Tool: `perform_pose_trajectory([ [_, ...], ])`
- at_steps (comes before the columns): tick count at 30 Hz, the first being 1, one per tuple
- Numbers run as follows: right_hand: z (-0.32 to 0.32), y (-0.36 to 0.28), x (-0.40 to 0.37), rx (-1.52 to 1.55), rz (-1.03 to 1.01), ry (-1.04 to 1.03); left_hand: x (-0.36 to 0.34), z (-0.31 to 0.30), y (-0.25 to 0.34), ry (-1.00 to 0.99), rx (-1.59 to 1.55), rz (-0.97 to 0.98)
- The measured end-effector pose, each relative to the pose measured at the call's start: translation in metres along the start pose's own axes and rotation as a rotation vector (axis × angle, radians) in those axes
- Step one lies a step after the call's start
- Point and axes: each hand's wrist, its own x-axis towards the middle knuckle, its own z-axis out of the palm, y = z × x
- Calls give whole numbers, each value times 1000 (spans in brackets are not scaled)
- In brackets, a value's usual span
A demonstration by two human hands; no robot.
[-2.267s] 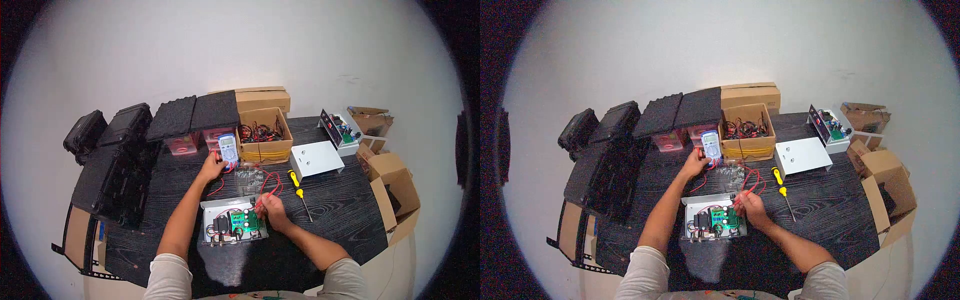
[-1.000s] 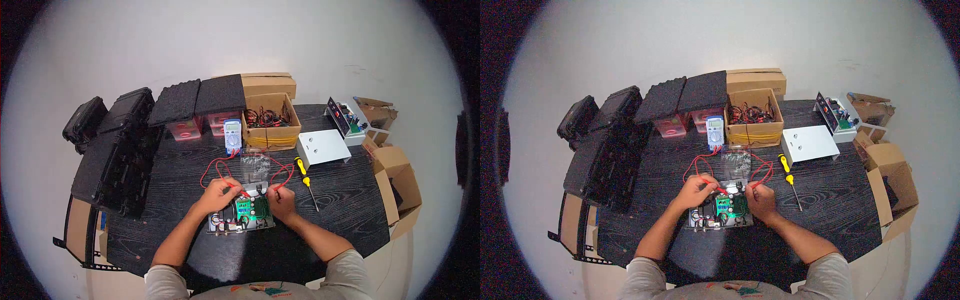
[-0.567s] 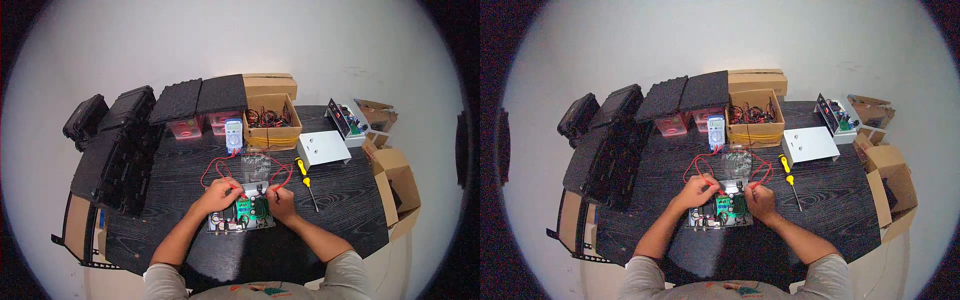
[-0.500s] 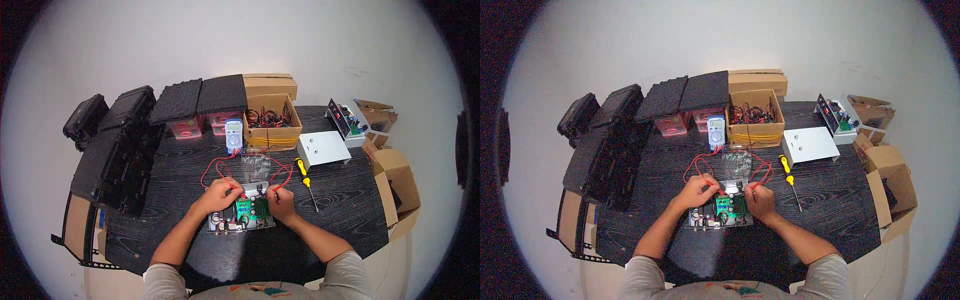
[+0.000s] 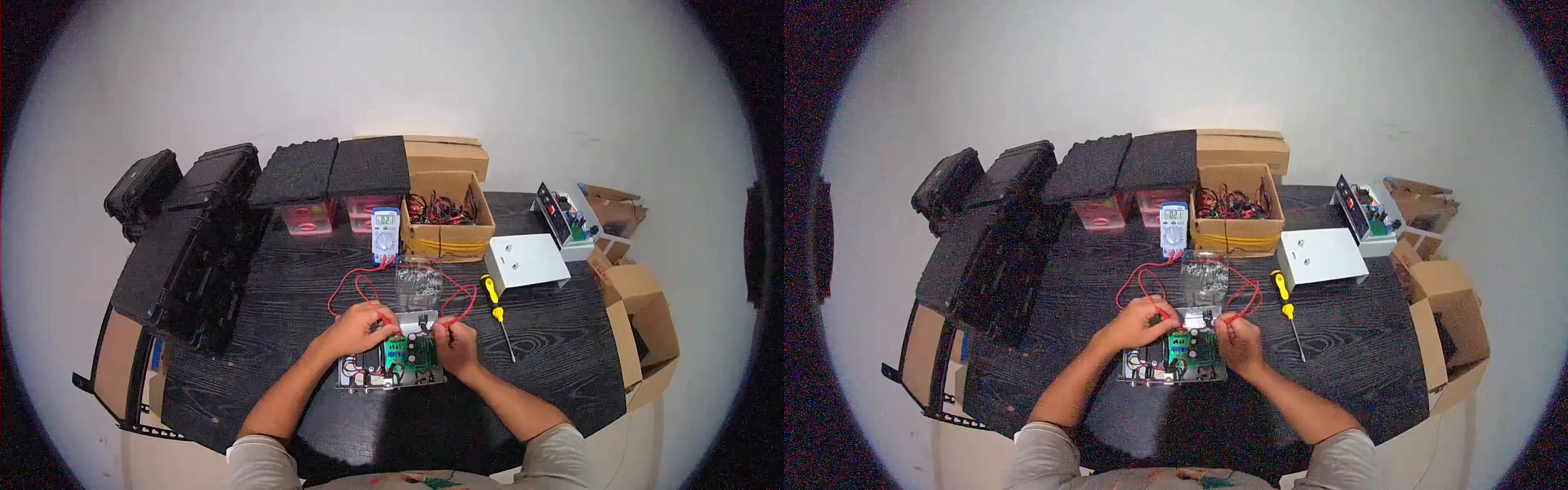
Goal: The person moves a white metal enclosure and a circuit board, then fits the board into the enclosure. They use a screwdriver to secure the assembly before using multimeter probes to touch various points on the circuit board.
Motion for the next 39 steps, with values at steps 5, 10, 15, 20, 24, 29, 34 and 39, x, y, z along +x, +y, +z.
perform_pose_trajectory([
  [5, 2, -3, 1, -10, -12, 39, -1, 0, -1, 3, -54, -28],
  [10, 0, -4, 2, -38, 24, 9, -1, -1, 2, -7, -34, -12],
  [15, -2, -15, 4, 20, 65, 6, -1, 0, -1, -15, -23, -13],
  [20, -1, -8, 4, 42, 44, 1, -1, -1, -2, -50, -14, -67],
  [24, 1, -3, 1, 28, 57, -18, -1, 0, -4, -76, -19, -68],
  [29, 1, -1, 0, 54, 82, -30, 1, -2, 0, -51, -22, -19],
  [34, 0, -5, 0, 78, 86, -36, 0, 0, -4, -57, -22, -29],
  [39, 0, -4, 0, 87, 91, -43, -1, -1, -2, -51, -12, -25],
])
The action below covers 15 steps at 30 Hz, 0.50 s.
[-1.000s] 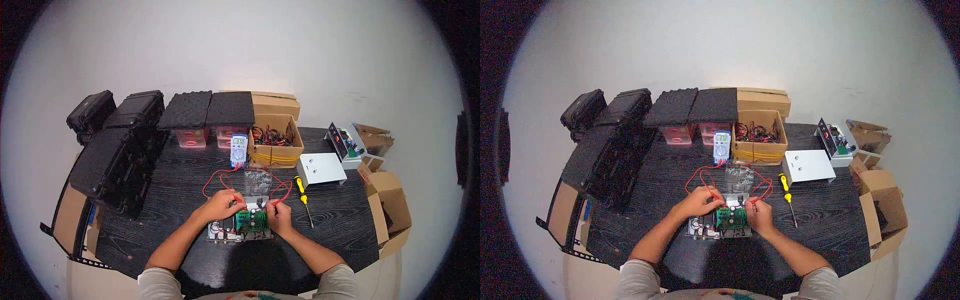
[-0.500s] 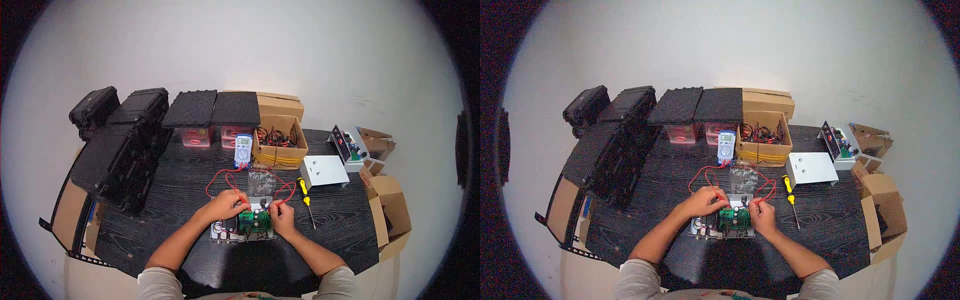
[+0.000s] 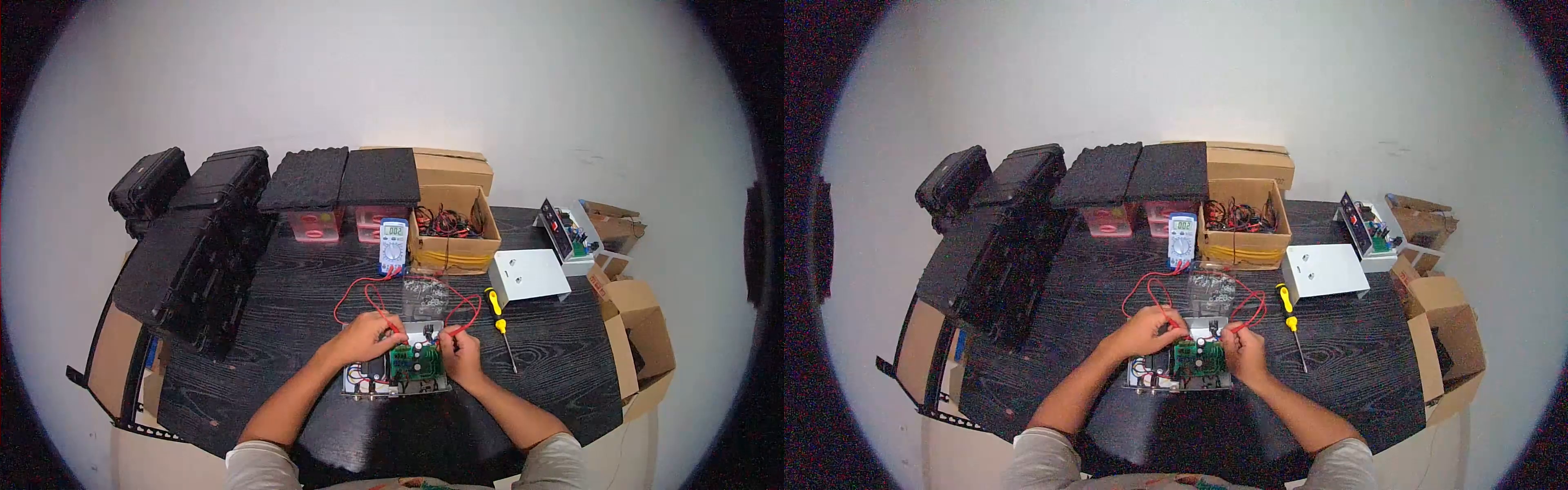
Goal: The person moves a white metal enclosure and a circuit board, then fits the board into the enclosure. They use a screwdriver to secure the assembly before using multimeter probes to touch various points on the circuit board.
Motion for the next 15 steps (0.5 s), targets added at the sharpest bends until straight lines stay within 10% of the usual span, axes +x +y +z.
perform_pose_trajectory([
  [15, -1, 0, 0, -50, -21, 12, 0, 1, 0, 18, -14, 14],
])
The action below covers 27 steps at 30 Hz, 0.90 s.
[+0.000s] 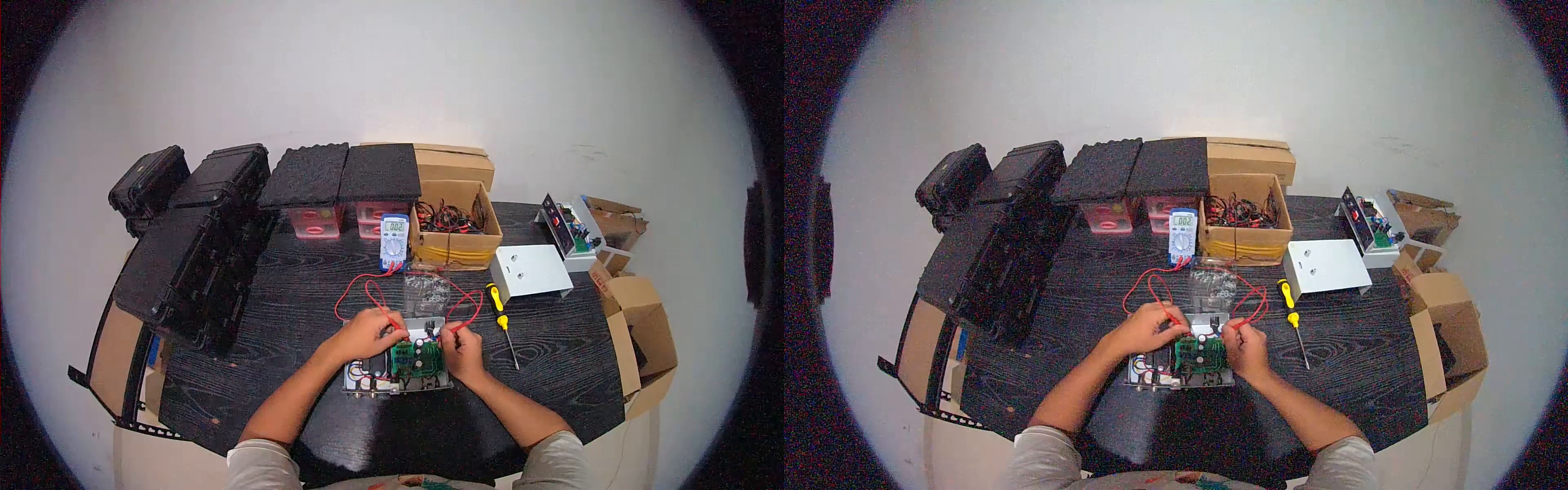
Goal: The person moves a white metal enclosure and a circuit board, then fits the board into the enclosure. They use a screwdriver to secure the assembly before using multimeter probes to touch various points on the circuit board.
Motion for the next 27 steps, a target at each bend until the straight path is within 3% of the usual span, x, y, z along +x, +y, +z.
perform_pose_trajectory([
  [13, 0, -2, -1, -4, 26, 64, -1, -2, -1, 4, -39, -137],
  [27, 0, 4, -2, -7, 45, 48, -2, 3, -8, 51, -72, -48],
])
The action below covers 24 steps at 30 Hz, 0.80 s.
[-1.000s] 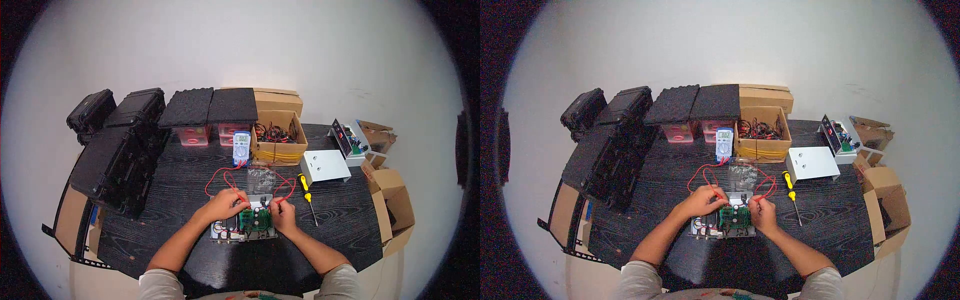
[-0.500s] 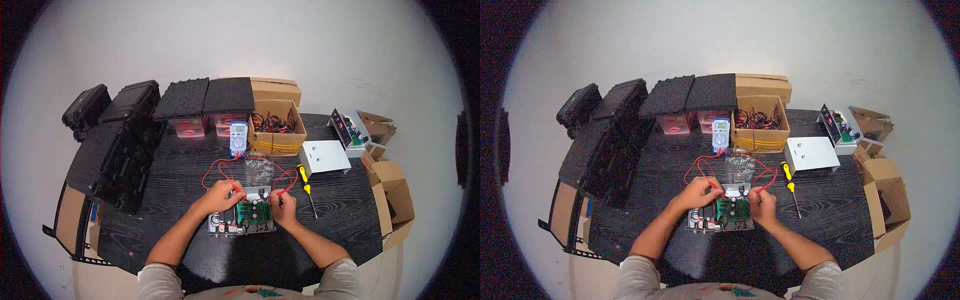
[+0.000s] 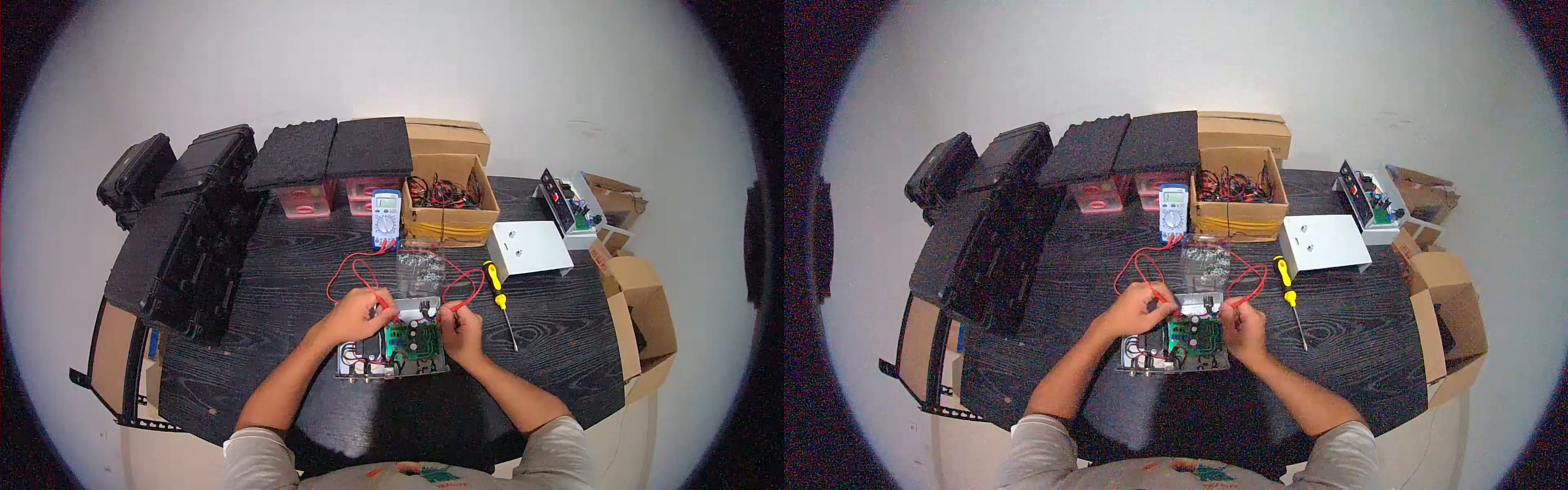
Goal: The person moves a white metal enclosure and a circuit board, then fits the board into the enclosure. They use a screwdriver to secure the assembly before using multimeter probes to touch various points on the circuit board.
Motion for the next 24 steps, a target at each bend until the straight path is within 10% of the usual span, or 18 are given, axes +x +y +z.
perform_pose_trajectory([
  [24, 1, 2, 1, 3, -8, 1, 1, -3, 6, -47, 63, -35],
])
